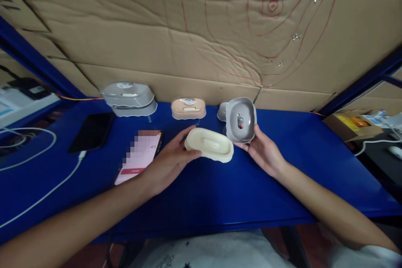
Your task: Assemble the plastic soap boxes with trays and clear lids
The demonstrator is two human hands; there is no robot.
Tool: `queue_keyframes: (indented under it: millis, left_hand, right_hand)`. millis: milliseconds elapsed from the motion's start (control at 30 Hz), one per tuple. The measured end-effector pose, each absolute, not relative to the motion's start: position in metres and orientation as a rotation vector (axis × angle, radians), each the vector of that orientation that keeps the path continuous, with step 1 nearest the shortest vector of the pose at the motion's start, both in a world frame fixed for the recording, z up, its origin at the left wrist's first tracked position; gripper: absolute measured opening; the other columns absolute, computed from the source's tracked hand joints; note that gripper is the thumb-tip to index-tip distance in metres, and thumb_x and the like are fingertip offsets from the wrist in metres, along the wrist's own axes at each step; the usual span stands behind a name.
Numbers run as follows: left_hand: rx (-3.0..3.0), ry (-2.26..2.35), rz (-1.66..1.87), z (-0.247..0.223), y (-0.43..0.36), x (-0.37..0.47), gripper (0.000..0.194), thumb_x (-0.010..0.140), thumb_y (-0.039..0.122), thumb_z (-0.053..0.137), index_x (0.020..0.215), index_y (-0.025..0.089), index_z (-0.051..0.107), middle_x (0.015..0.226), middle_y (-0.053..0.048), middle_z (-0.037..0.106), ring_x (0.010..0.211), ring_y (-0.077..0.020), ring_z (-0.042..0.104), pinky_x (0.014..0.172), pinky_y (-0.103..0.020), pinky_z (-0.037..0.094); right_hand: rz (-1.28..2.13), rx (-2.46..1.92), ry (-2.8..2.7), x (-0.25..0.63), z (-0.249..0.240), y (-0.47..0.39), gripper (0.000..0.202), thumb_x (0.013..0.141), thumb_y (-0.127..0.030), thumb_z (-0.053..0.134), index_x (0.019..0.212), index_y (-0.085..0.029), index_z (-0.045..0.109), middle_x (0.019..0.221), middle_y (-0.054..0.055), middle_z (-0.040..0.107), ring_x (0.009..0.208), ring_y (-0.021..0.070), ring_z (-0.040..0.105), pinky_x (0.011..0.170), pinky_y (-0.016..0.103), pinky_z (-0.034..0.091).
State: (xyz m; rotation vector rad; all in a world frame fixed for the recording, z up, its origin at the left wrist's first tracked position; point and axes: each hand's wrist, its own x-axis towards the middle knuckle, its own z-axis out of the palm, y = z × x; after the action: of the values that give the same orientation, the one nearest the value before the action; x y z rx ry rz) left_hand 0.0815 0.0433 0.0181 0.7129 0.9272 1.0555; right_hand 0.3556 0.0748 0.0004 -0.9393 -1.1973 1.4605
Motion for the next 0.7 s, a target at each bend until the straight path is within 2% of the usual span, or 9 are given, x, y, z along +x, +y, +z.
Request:
queue_keyframes:
  millis: [100, 167, 233, 367, 500, 600, 700]
  left_hand:
    - [0.767, 0.936, 1.083, 0.017, 0.041, 0.084, 0.09, 0.068, 0.016, 0.095, 0.148, 0.03, 0.056, 0.139, -0.004, 0.07, 0.143, -0.0306, 0.054, 0.119, -0.042, 0.046]
    - [0.848, 0.919, 1.087, 0.017, 0.039, 0.084, 0.09, 0.069, 0.016, 0.094, 0.148, 0.032, 0.056, 0.153, -0.005, 0.062, 0.147, -0.0332, 0.051, 0.12, -0.045, 0.046]
    - [0.944, 0.882, 1.089, 0.016, 0.037, 0.084, 0.089, 0.069, 0.017, 0.094, 0.148, 0.035, 0.056, 0.163, -0.004, 0.054, 0.151, -0.0354, 0.048, 0.119, -0.046, 0.048]
    - [1.079, 0.852, 1.076, 0.011, 0.037, 0.081, 0.091, 0.073, 0.022, 0.095, 0.15, 0.039, 0.051, 0.163, -0.004, 0.053, 0.149, -0.0341, 0.051, 0.116, -0.045, 0.051]
    - [1.124, 0.848, 1.037, 0.007, 0.036, 0.082, 0.097, 0.074, 0.025, 0.095, 0.155, 0.041, 0.044, 0.164, -0.005, 0.052, 0.142, -0.033, 0.058, 0.114, -0.046, 0.053]
    - [1.097, 0.837, 1.024, 0.007, 0.036, 0.083, 0.101, 0.072, 0.025, 0.096, 0.156, 0.041, 0.043, 0.165, -0.006, 0.051, 0.141, -0.0339, 0.059, 0.112, -0.046, 0.054]
    - [1.019, 0.856, 1.023, 0.01, 0.036, 0.083, 0.088, 0.075, 0.03, 0.095, 0.15, 0.036, 0.049, 0.16, -0.007, 0.056, 0.14, -0.0329, 0.059, 0.111, -0.044, 0.053]
  right_hand:
    - [0.976, -0.95, -1.802, 0.354, 0.0, 0.062, 0.04, 0.103, -0.054, 0.063, 0.132, -0.028, 0.069, 0.154, 0.011, 0.06, 0.146, 0.0316, 0.054, 0.125, 0.057, 0.041]
    - [0.634, -0.868, -2.186, 0.351, -0.003, 0.052, 0.042, 0.103, -0.045, 0.067, 0.139, -0.025, 0.065, 0.161, 0.014, 0.052, 0.155, 0.0332, 0.044, 0.129, 0.058, 0.036]
    - [0.428, -0.801, -2.37, 0.349, -0.006, 0.046, 0.048, 0.105, -0.039, 0.064, 0.149, -0.023, 0.057, 0.164, 0.016, 0.048, 0.16, 0.0329, 0.036, 0.13, 0.06, 0.035]
    - [0.336, -0.876, -2.374, 0.351, -0.009, 0.049, 0.055, 0.109, -0.036, 0.056, 0.162, -0.028, 0.042, 0.164, 0.015, 0.048, 0.158, 0.0324, 0.039, 0.127, 0.063, 0.039]
    - [0.24, -0.822, -2.435, 0.355, -0.007, 0.054, 0.058, 0.109, -0.036, 0.056, 0.164, -0.031, 0.04, 0.163, 0.014, 0.049, 0.158, 0.0323, 0.039, 0.127, 0.062, 0.04]
    - [0.187, -0.753, -2.524, 0.353, -0.004, 0.051, 0.06, 0.11, -0.034, 0.054, 0.167, -0.029, 0.036, 0.163, 0.014, 0.048, 0.159, 0.0313, 0.037, 0.127, 0.059, 0.041]
    - [0.12, -0.738, -2.61, 0.353, -0.002, 0.05, 0.059, 0.11, -0.037, 0.052, 0.166, -0.023, 0.039, 0.162, 0.016, 0.049, 0.158, 0.0332, 0.036, 0.127, 0.058, 0.041]
